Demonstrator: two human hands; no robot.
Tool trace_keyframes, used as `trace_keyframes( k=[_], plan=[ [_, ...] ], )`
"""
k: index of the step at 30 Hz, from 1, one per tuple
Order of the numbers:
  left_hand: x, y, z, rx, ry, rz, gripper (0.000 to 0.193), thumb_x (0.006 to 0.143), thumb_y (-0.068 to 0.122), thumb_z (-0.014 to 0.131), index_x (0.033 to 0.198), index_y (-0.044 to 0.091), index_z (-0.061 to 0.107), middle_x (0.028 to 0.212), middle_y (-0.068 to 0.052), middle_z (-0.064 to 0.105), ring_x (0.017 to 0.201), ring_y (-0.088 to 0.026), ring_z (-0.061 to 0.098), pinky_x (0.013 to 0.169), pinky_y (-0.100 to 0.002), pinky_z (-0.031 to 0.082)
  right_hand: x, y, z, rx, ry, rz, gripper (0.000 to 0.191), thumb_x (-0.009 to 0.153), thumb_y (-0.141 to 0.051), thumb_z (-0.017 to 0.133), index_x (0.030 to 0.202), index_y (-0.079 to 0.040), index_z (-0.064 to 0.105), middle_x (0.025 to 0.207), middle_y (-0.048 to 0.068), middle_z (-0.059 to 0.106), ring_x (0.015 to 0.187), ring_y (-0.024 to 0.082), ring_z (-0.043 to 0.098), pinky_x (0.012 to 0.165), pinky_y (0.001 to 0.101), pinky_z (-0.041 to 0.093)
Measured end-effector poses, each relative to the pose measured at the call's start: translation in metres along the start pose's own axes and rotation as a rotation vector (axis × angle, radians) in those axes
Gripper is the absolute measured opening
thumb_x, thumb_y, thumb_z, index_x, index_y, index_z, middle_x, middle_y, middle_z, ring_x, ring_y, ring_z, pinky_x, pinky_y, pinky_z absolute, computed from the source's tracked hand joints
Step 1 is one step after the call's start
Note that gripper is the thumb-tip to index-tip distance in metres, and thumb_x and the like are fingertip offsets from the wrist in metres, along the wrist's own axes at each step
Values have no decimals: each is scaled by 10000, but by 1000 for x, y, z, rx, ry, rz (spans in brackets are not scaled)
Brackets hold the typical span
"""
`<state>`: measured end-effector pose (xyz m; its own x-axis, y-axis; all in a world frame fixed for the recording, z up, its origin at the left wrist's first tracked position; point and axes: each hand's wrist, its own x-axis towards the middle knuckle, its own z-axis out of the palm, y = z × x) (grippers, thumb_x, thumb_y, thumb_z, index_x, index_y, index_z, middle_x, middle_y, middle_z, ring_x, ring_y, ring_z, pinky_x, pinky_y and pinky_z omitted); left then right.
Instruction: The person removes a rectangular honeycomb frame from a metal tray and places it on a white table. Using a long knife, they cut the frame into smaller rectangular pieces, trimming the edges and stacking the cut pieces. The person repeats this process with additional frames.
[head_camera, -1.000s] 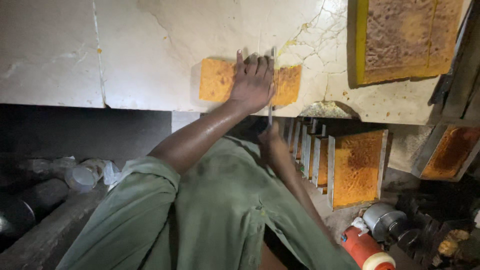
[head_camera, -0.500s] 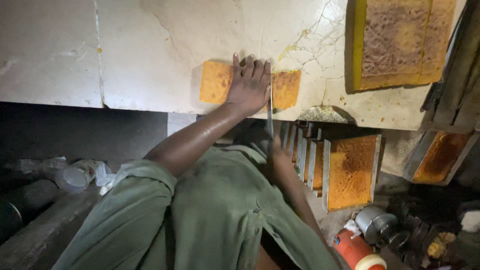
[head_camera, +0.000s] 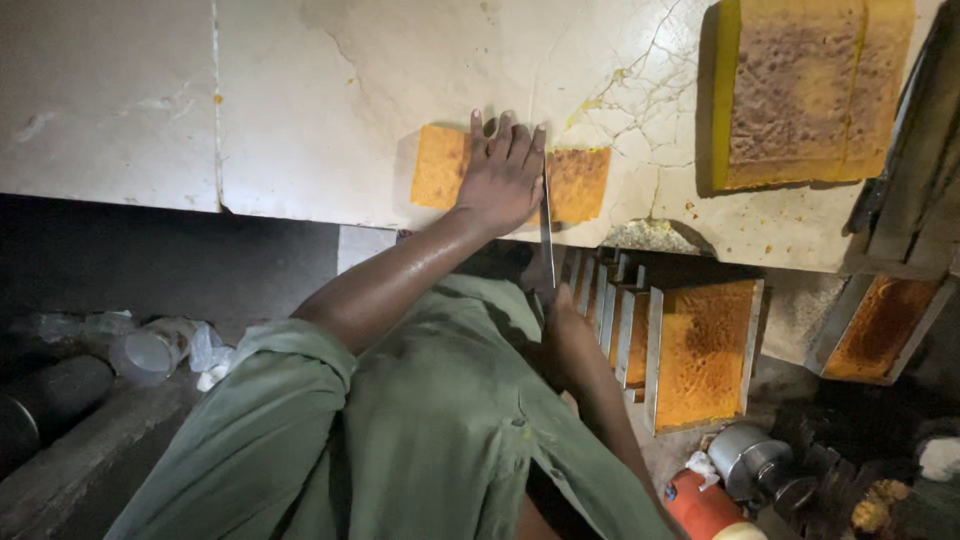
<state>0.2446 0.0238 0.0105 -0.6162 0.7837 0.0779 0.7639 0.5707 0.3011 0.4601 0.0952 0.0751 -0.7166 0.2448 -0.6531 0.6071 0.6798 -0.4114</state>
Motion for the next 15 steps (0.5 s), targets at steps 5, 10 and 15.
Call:
trace_keyframes(
  k=[5,10,15],
  plan=[
    [-3,0,6,2,-24,-6,716,1002,405,524,1533,-63,415,1461,-264,506,1431,-438,376,1194,-750,128,54,1,17,-52,192,97,800,939,-105,683,1569,-8,200,1052,375,663,893,554,672,768,619,523],
    [-4,-5,-3,107,107,8,717,1009,398,504,1568,-41,405,1494,-273,489,1479,-438,367,1219,-673,138,87,-48,-52,152,120,-25,708,818,-196,762,1318,71,338,833,261,721,665,430,758,564,503,594],
    [-4,-8,-12,36,-10,-23,689,971,404,499,1511,-16,416,1411,-262,503,1415,-458,375,1133,-775,129,20,-24,-21,-62,73,-59,1194,661,-198,881,1517,96,102,1027,337,664,902,512,667,745,556,554]
  ],
)
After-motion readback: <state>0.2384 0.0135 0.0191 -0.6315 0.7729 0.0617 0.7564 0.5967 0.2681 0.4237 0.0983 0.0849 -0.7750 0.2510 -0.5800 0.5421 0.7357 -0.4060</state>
